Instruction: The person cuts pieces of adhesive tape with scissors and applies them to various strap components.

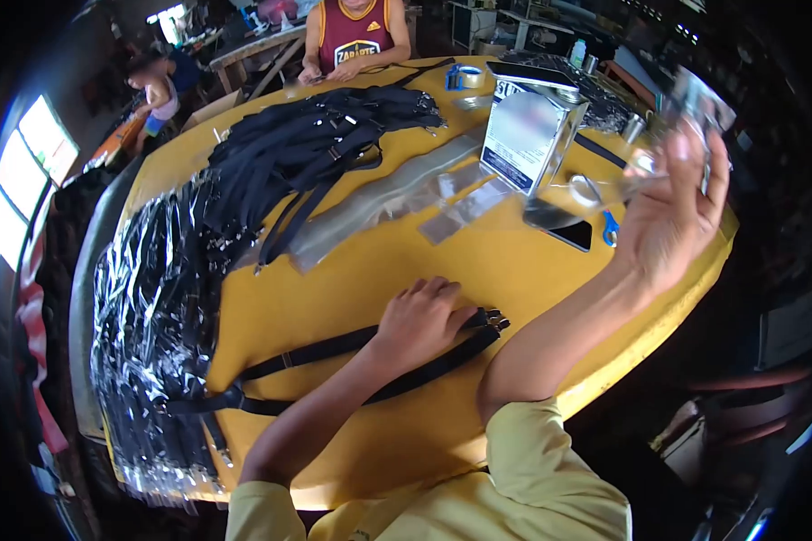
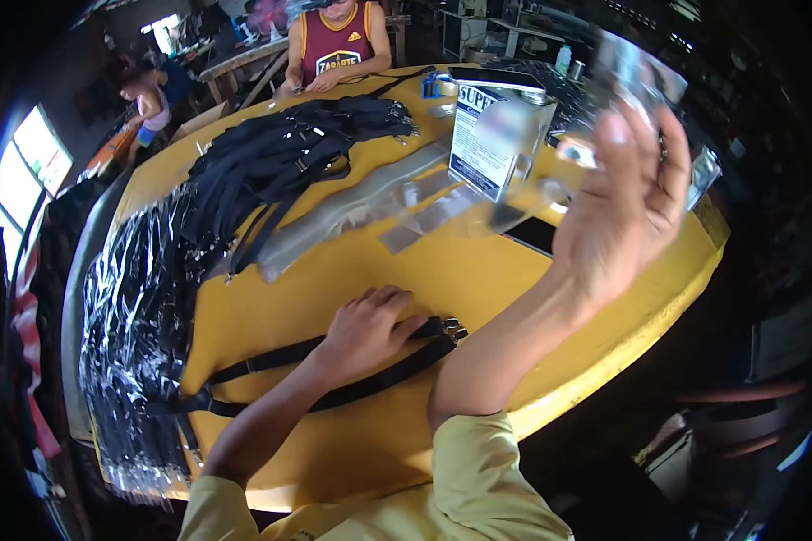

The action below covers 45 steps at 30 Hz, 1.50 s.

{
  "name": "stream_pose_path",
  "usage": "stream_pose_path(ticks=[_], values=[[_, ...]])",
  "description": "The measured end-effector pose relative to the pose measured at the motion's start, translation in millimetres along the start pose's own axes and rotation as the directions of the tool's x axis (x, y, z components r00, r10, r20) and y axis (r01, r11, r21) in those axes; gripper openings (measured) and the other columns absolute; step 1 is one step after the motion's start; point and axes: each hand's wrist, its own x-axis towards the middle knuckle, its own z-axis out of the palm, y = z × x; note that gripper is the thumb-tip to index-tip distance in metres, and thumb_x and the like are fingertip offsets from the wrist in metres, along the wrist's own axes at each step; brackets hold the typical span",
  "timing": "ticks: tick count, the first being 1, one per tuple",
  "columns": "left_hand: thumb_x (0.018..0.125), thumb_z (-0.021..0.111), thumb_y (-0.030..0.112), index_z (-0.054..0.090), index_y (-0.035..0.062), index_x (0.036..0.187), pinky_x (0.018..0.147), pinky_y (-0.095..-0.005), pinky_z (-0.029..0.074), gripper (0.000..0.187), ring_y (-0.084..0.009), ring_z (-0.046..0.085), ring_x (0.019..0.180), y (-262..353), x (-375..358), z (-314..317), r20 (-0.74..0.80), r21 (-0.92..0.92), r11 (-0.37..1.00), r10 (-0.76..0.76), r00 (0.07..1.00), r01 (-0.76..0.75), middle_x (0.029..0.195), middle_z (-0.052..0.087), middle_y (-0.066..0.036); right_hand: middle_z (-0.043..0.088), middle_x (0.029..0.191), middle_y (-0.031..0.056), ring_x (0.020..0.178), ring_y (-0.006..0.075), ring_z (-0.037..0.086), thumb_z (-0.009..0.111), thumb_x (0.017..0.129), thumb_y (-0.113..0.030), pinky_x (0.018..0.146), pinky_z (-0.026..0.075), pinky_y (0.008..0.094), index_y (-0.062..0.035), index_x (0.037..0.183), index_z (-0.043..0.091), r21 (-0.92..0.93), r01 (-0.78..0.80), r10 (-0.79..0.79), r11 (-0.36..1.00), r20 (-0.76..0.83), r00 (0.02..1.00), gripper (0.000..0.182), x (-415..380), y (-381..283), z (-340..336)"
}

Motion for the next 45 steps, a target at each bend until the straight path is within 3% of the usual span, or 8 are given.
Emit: stream_pose_path(ticks=[6,14,17,20,27,32,38,45], values=[[0.092,0.059,0.037,0.068,0.0051,0.097,0.082,-0.0423,0.053,0.033,-0.0315,0.061,0.101,10,25,46,0.217,0.193,0.968,0.118,0.969,-0.161,0.105,0.062,-0.013,0.067,0.112,0.0178,0.088,0.0191,0.068,0.070,0.085,0.004,0.075,0.056,0.0259,0.0017,0.126,0.052,-0.129,-0.011,0.011,0.992,0.001,1.000,0.045,6,-1,-27],[0.091,0.058,0.034,0.059,0.0047,0.107,0.077,-0.0366,0.050,0.034,-0.0227,0.059,0.099,2,17,66,0.061,0.294,0.905,0.304,0.951,-0.308,0.104,0.058,-0.008,0.066,0.112,0.0141,0.103,0.0173,0.064,0.068,0.087,0.005,0.087,0.051,0.0267,0.0041,0.130,0.048,-0.072,-0.140,0.140,0.987,-0.008,0.990,0.047,6,20,-35],[0.097,0.056,0.031,0.050,0.0040,0.103,0.064,-0.0439,0.050,0.028,-0.0354,0.065,0.072,6,23,45,0.148,0.026,0.989,0.138,0.979,-0.143,0.079,0.064,-0.012,0.066,0.109,0.0127,0.102,0.0171,0.064,0.067,0.088,0.006,0.089,0.051,0.0272,0.0043,0.128,0.051,-0.098,-0.124,0.122,0.987,-0.021,0.992,0.043,2,21,-22],[0.097,0.057,0.028,0.048,0.0053,0.099,0.062,-0.0459,0.050,0.024,-0.0410,0.063,0.070,3,25,0,0.025,-0.196,0.970,0.150,0.988,-0.142,0.078,0.065,-0.015,0.065,0.108,0.0117,0.099,0.0173,0.064,0.067,0.088,0.004,0.089,0.051,0.0284,0.0044,0.123,0.056,-0.110,-0.101,0.103,0.989,0.007,0.995,0.037,0,23,-24],[0.098,0.061,0.010,0.054,0.0055,0.106,0.056,-0.0229,0.043,0.012,-0.0047,0.057,0.072,-21,18,-110,-0.350,-0.657,0.696,0.058,0.935,-0.289,0.087,0.067,-0.001,0.066,0.106,0.0102,0.092,0.0147,0.064,0.066,0.088,-0.001,0.078,0.051,0.0254,0.0027,0.117,0.062,-0.184,-0.206,0.219,0.961,0.054,0.974,0.029,-14,31,7],[0.100,0.056,0.009,0.057,0.0039,0.108,0.057,-0.0173,0.036,0.009,0.0008,0.046,0.068,-24,-9,-165,-0.319,-0.745,0.655,-0.185,0.930,-0.126,0.084,0.059,0.003,0.066,0.098,0.0022,0.075,0.0073,0.057,0.072,0.082,0.001,0.061,0.042,0.0199,-0.0004,0.112,0.066,-0.306,-0.416,0.501,0.856,0.299,0.812,0.031,-31,47,42],[0.098,0.056,0.001,0.059,0.0008,0.113,0.066,-0.0191,0.041,0.016,-0.0021,0.054,0.076,-32,-23,-193,-0.405,-0.696,0.670,-0.069,0.912,-0.258,0.092,0.064,0.000,0.069,0.098,0.0038,0.086,0.0080,0.064,0.073,0.082,0.004,0.072,0.050,0.0207,-0.0010,0.112,0.066,-0.285,-0.589,0.622,0.756,0.593,0.511,0.031,-59,65,85],[0.095,0.058,-0.003,0.060,-0.0026,0.112,0.075,-0.0225,0.045,0.017,-0.0074,0.057,0.088,-38,-36,-208,-0.432,-0.680,0.669,-0.036,0.901,-0.300,0.103,0.062,-0.005,0.071,0.092,0.0049,0.076,0.0071,0.064,0.076,0.081,0.003,0.064,0.050,0.0203,-0.0009,0.110,0.066,-0.243,-0.725,0.667,0.644,0.643,0.377,0.030,-77,75,100]])
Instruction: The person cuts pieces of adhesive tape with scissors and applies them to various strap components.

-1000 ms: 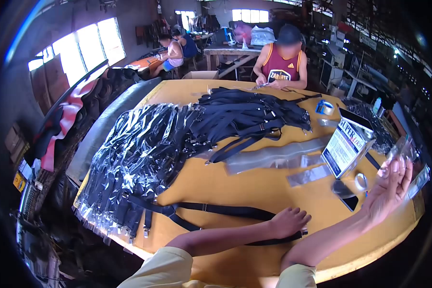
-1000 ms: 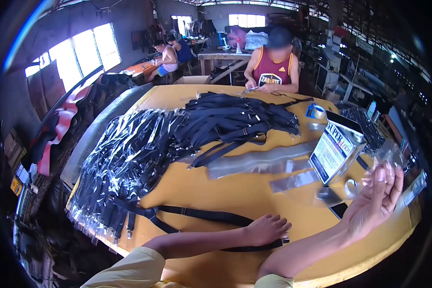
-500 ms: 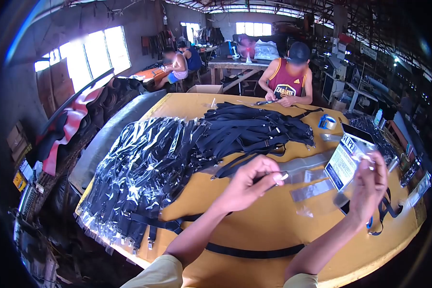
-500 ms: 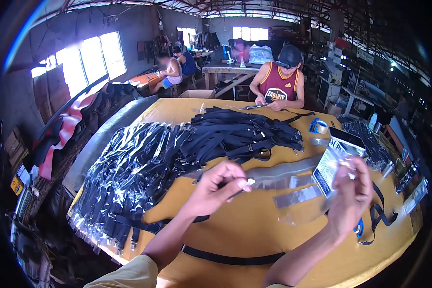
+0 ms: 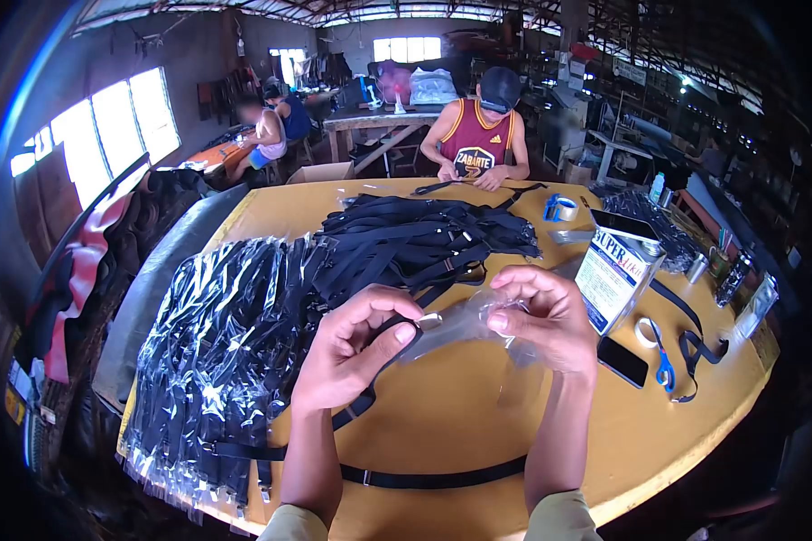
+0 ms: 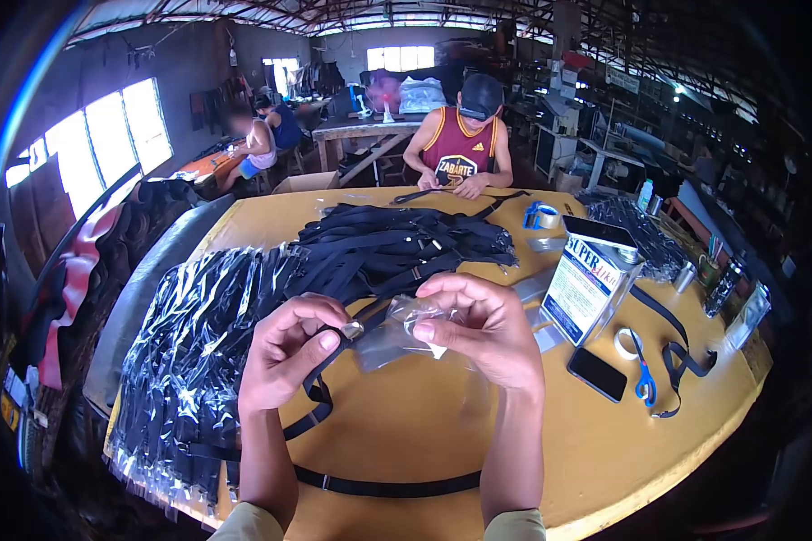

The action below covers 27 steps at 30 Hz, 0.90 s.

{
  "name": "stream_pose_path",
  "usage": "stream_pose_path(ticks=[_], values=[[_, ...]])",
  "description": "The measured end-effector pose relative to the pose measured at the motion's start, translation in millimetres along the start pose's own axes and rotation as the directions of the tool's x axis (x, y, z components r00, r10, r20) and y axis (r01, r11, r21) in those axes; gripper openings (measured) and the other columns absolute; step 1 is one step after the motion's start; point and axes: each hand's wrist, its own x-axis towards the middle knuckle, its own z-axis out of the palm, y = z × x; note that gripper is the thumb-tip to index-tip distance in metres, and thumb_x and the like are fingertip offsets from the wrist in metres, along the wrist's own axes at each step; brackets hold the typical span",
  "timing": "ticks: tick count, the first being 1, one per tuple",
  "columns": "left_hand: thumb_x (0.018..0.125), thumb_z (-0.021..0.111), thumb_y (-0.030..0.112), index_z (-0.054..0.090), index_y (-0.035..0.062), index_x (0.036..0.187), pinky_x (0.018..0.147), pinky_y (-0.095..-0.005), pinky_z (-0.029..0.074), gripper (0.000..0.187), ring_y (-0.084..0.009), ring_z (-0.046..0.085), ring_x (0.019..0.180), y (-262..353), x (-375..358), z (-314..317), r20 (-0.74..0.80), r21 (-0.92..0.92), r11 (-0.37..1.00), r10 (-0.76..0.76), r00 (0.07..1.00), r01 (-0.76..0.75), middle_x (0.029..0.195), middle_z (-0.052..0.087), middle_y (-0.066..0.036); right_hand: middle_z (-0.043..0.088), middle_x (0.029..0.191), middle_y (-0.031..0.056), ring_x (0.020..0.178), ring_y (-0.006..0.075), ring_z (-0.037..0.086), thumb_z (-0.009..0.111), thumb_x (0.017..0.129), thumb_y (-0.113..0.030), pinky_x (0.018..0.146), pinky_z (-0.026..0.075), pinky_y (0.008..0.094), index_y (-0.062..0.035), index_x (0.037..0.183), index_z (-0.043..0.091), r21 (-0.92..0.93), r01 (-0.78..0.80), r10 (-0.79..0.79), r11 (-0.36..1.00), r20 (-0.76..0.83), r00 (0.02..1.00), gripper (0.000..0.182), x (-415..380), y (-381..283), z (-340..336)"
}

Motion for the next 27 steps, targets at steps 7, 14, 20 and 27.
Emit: stream_pose_path(ticks=[7,14,20,27], values=[[0.092,0.063,-0.002,0.068,0.0002,0.105,0.079,-0.0263,0.046,0.014,-0.0127,0.060,0.089,7,-1,0,-0.024,0.188,0.982,0.021,0.999,-0.016,0.100,0.065,-0.008,0.068,0.086,0.0014,0.072,0.0029,0.060,0.080,0.077,0.003,0.058,0.043,0.0179,-0.0029,0.110,0.066,-0.109,-0.005,0.008,0.994,0.032,0.999,0.036,-2,1,2],[0.089,0.066,0.001,0.070,0.0015,0.101,0.083,-0.0310,0.049,0.013,-0.0215,0.064,0.091,11,0,4,-0.099,0.357,0.932,0.094,0.991,-0.053,0.096,0.067,-0.011,0.068,0.081,0.0000,0.068,0.0006,0.056,0.078,0.080,0.002,0.057,0.038,0.0167,-0.0027,0.111,0.066,-0.313,-0.053,0.040,0.948,-0.047,0.998,0.034,-6,-6,12],[0.089,0.067,0.001,0.070,0.0014,0.101,0.082,-0.0315,0.049,0.013,-0.0217,0.064,0.089,11,0,5,-0.099,0.358,0.930,0.128,0.987,-0.085,0.095,0.067,-0.011,0.071,0.084,0.0034,0.071,0.0029,0.060,0.076,0.082,0.001,0.060,0.044,0.0186,-0.0002,0.112,0.064,-0.257,-0.020,0.020,0.966,0.000,1.000,0.032,-8,-9,9],[0.088,0.066,-0.002,0.069,0.0018,0.103,0.079,-0.0307,0.049,0.016,-0.0199,0.063,0.088,12,0,4,-0.019,0.363,0.922,0.152,0.988,-0.135,0.096,0.066,-0.011,0.071,0.085,0.0090,0.077,0.0108,0.067,0.075,0.082,0.002,0.069,0.051,0.0240,0.0021,0.114,0.063,-0.093,-0.047,0.061,0.995,0.152,0.987,0.034,-5,-7,1]])
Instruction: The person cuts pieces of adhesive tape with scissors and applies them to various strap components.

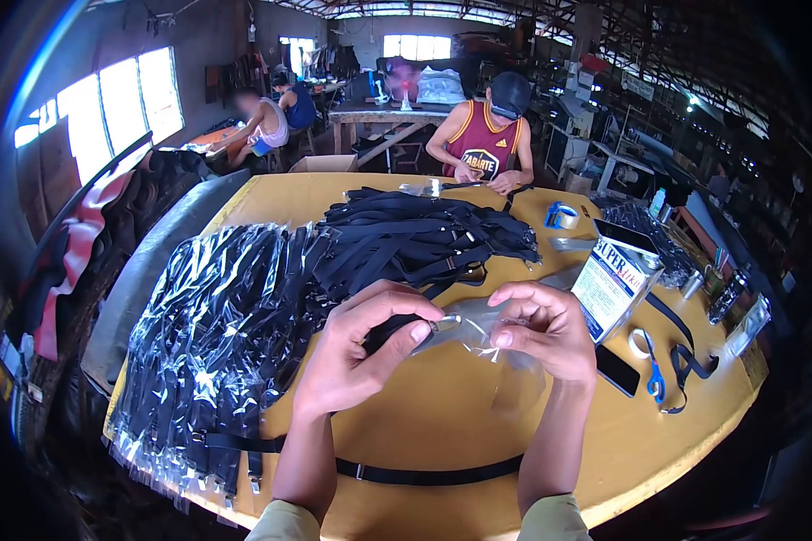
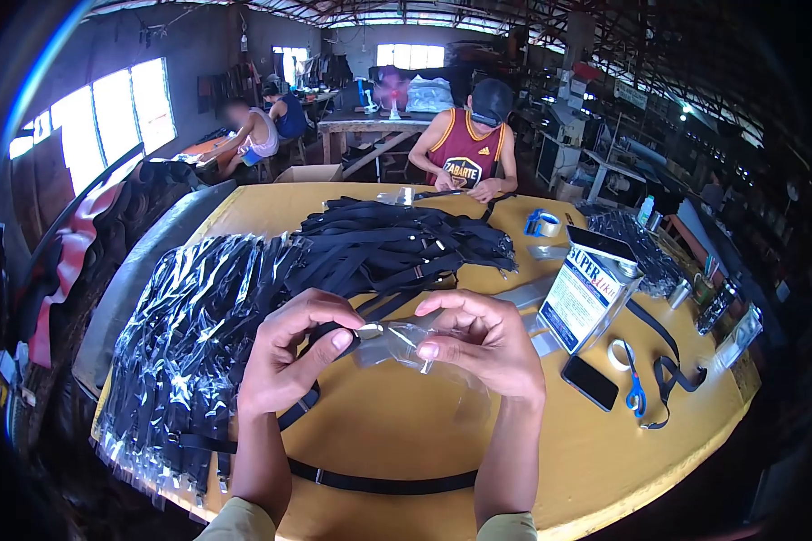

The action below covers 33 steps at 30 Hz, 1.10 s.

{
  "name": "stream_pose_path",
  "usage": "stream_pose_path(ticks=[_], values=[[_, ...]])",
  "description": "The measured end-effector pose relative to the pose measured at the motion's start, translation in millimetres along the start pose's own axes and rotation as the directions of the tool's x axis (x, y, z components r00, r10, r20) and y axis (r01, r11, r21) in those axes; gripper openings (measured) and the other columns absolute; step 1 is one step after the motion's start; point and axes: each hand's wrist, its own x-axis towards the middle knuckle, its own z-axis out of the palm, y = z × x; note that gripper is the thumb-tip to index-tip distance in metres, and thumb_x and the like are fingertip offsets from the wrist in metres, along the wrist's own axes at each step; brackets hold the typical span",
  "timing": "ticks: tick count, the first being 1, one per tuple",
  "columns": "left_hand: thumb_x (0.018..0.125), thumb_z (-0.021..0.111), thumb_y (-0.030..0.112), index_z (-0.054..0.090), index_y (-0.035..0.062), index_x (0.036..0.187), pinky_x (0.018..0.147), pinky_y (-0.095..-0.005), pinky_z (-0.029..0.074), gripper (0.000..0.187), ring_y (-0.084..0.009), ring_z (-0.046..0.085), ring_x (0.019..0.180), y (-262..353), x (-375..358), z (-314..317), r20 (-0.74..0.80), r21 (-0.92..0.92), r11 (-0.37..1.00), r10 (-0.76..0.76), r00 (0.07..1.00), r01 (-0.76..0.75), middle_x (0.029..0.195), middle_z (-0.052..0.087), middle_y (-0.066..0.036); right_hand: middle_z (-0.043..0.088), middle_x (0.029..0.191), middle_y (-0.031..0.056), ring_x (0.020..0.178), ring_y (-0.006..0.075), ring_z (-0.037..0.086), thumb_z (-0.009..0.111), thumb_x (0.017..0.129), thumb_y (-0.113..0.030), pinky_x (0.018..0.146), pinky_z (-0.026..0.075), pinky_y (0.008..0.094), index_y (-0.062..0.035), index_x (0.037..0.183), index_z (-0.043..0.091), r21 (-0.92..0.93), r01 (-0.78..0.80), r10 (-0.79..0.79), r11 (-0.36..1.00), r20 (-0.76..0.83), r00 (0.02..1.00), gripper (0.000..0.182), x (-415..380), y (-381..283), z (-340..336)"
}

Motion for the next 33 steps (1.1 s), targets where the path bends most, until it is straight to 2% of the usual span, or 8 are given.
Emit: stream_pose_path(ticks=[4,15,18,21,24,26,30,33], values=[[0.088,0.065,-0.002,0.069,0.0016,0.103,0.076,-0.0297,0.050,0.016,-0.0186,0.063,0.087,2,1,0,0.044,0.023,1.000,-0.010,0.999,0.009,0.098,0.066,-0.010,0.071,0.085,0.0091,0.077,0.0112,0.067,0.077,0.081,0.001,0.069,0.051,0.0245,0.0019,0.113,0.063,0.007,-0.013,0.013,1.000,0.054,0.998,0.035,1,3,-2],[0.088,0.066,-0.001,0.069,0.0019,0.102,0.077,-0.0311,0.050,0.014,-0.0198,0.063,0.088,0,0,2,0.097,0.025,1.000,-0.016,0.995,0.013,0.097,0.065,-0.010,0.071,0.088,0.0085,0.079,0.0105,0.066,0.077,0.082,-0.001,0.070,0.052,0.0242,0.0015,0.112,0.064,0.031,-0.016,0.015,0.999,0.021,1.000,0.034,2,4,1],[0.088,0.067,-0.001,0.069,0.0029,0.102,0.076,-0.0323,0.050,0.015,-0.0201,0.063,0.089,-4,-1,4,0.121,0.052,0.997,0.056,0.991,-0.063,0.096,0.064,-0.009,0.071,0.089,0.0076,0.079,0.0093,0.066,0.077,0.082,-0.001,0.070,0.051,0.0232,0.0012,0.113,0.064,-0.008,-0.003,0.003,1.000,0.030,1.000,0.033,4,4,5],[0.087,0.067,0.000,0.070,0.0043,0.100,0.075,-0.0339,0.050,0.014,-0.0202,0.063,0.089,-3,-1,7,0.130,0.026,0.999,-0.027,0.991,0.024,0.098,0.064,-0.009,0.072,0.090,0.0066,0.080,0.0076,0.066,0.076,0.083,0.000,0.068,0.051,0.0212,0.0002,0.114,0.064,-0.057,-0.025,0.028,0.998,0.056,0.998,0.034,2,4,5],[0.089,0.065,-0.001,0.065,0.0020,0.110,0.074,-0.0329,0.050,0.021,-0.0187,0.063,0.089,-5,-2,6,0.212,0.109,0.994,0.007,0.977,-0.031,0.099,0.063,-0.010,0.072,0.091,0.0060,0.081,0.0066,0.066,0.075,0.083,0.001,0.066,0.050,0.0194,-0.0007,0.116,0.063,-0.090,-0.064,0.072,0.994,0.091,0.993,0.035,1,4,3],[0.091,0.063,-0.002,0.053,-0.0007,0.123,0.074,-0.0309,0.050,0.034,-0.0165,0.062,0.090,-3,-6,9,0.184,-0.128,0.965,-0.204,0.961,0.230,0.098,0.062,-0.010,0.071,0.091,0.0057,0.082,0.0064,0.066,0.075,0.083,0.001,0.066,0.050,0.0188,-0.0011,0.117,0.063,-0.096,-0.074,0.085,0.993,0.111,0.990,0.036,1,4,2],[0.092,0.061,-0.003,0.040,-0.0018,0.133,0.078,-0.0295,0.050,0.046,-0.0154,0.062,0.091,-2,-5,10,0.260,-0.071,0.961,-0.241,0.935,0.267,0.099,0.060,-0.011,0.071,0.089,0.0052,0.082,0.0071,0.066,0.074,0.084,0.001,0.066,0.051,0.0193,-0.0008,0.119,0.061,-0.080,-0.134,0.145,0.988,0.157,0.977,0.038,1,3,2],[0.093,0.060,-0.003,0.034,0.0008,0.139,0.084,-0.0304,0.049,0.053,-0.0161,0.062,0.091,-2,-7,15,0.261,-0.151,0.946,-0.242,0.934,0.287,0.102,0.058,-0.010,0.071,0.088,0.0054,0.082,0.0070,0.066,0.075,0.084,0.001,0.066,0.050,0.0193,-0.0006,0.119,0.060,-0.045,-0.159,0.165,0.986,0.189,0.968,0.038,3,9,5]])
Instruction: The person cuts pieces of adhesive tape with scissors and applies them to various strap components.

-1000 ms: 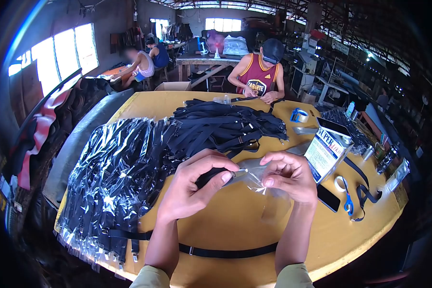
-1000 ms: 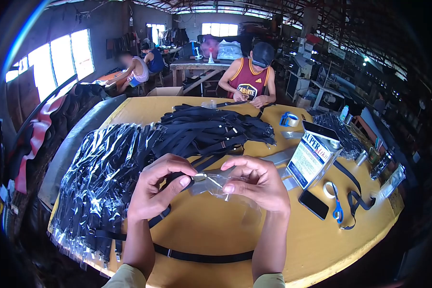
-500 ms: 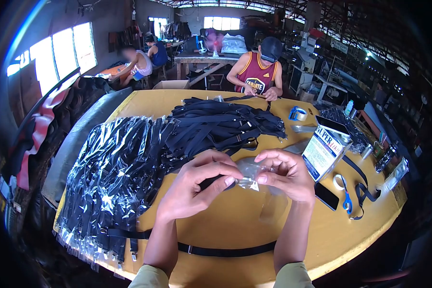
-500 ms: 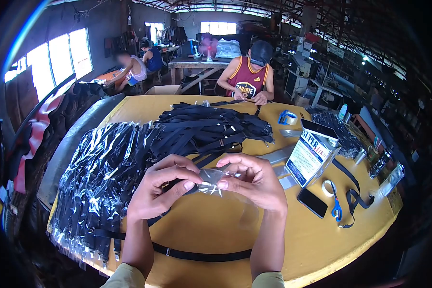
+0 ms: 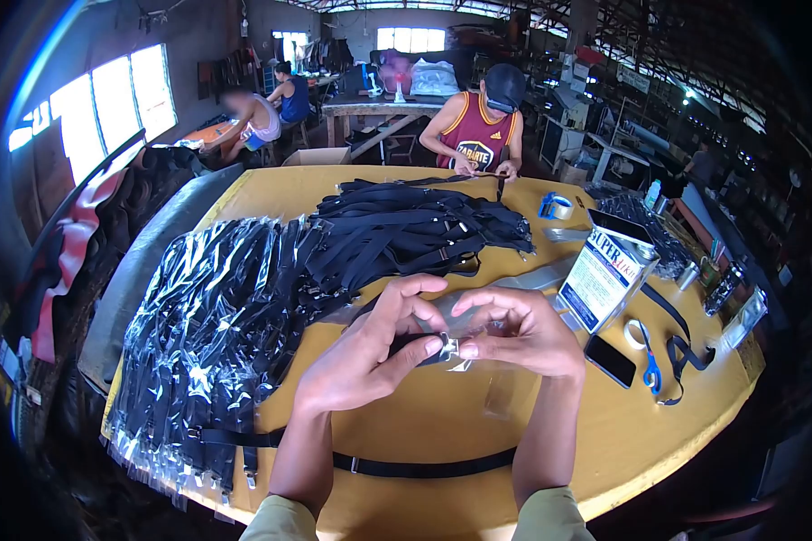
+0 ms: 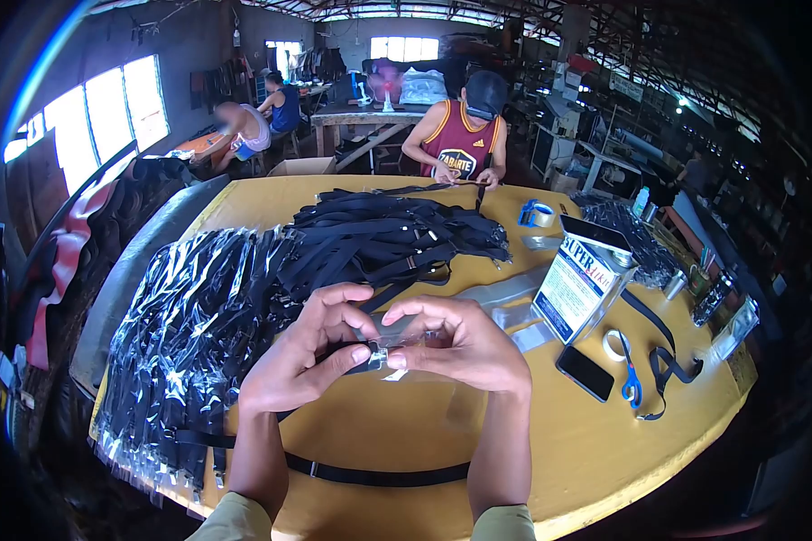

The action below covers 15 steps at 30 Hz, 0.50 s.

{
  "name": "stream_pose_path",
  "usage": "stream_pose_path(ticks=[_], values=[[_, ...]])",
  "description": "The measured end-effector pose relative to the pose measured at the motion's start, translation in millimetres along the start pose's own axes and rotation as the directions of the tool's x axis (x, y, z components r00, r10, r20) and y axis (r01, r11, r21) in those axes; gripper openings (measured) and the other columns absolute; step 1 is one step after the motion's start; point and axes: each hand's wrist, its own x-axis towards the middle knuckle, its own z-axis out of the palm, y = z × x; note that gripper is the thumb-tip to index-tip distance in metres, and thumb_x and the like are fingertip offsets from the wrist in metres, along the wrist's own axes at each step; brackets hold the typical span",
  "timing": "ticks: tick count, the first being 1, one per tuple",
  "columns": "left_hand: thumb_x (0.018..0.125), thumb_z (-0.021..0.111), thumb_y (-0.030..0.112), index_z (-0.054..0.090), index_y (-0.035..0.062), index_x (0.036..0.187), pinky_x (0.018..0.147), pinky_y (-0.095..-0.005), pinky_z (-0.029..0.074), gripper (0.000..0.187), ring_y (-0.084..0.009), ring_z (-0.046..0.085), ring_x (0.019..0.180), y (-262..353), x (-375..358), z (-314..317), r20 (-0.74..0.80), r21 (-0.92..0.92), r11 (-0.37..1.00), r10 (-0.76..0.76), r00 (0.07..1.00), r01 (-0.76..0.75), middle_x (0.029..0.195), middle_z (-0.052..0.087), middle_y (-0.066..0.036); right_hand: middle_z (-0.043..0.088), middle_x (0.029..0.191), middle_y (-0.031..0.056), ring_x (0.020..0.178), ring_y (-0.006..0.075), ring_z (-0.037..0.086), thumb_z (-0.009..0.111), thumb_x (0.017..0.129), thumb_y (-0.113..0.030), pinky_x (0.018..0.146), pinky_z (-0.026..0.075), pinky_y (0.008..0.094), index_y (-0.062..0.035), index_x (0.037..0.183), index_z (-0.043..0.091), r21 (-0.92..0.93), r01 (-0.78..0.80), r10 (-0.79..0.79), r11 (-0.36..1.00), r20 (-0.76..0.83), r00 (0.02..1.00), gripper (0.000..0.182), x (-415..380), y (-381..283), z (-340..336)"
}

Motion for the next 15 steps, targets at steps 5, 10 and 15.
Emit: stream_pose_path(ticks=[5,10,15], values=[[0.093,0.061,-0.002,0.024,0.0016,0.146,0.089,-0.0323,0.047,0.064,-0.0174,0.061,0.093,-1,1,2,0.018,-0.052,0.999,0.015,1.000,-0.014,0.103,0.058,-0.010,0.071,0.087,0.0049,0.081,0.0058,0.065,0.076,0.083,-0.001,0.065,0.049,0.0187,-0.0008,0.118,0.060,0.117,-0.005,0.000,0.993,0.041,0.999,0.038,2,3,0],[0.097,0.063,0.015,0.048,0.0030,0.130,0.074,-0.0270,0.048,0.038,-0.0139,0.061,0.081,-11,-2,-24,0.223,0.215,0.976,-0.032,0.974,-0.018,0.088,0.061,-0.007,0.072,0.080,0.0022,0.068,0.0029,0.062,0.079,0.081,-0.003,0.056,0.042,0.0186,-0.0014,0.120,0.060,-0.070,0.063,-0.065,0.996,-0.023,0.998,0.043,-6,-6,-10],[0.098,0.061,0.029,0.066,0.0045,0.098,0.054,-0.0269,0.043,0.024,-0.0095,0.056,0.059,-24,-8,-40,0.347,0.141,0.980,-0.183,0.920,0.142,0.066,0.059,-0.002,0.071,0.079,0.0040,0.065,0.0055,0.064,0.083,0.075,-0.003,0.055,0.042,0.0165,-0.0009,0.120,0.061,-0.057,0.030,-0.031,0.998,-0.022,0.999,0.050,-11,-8,-16]])
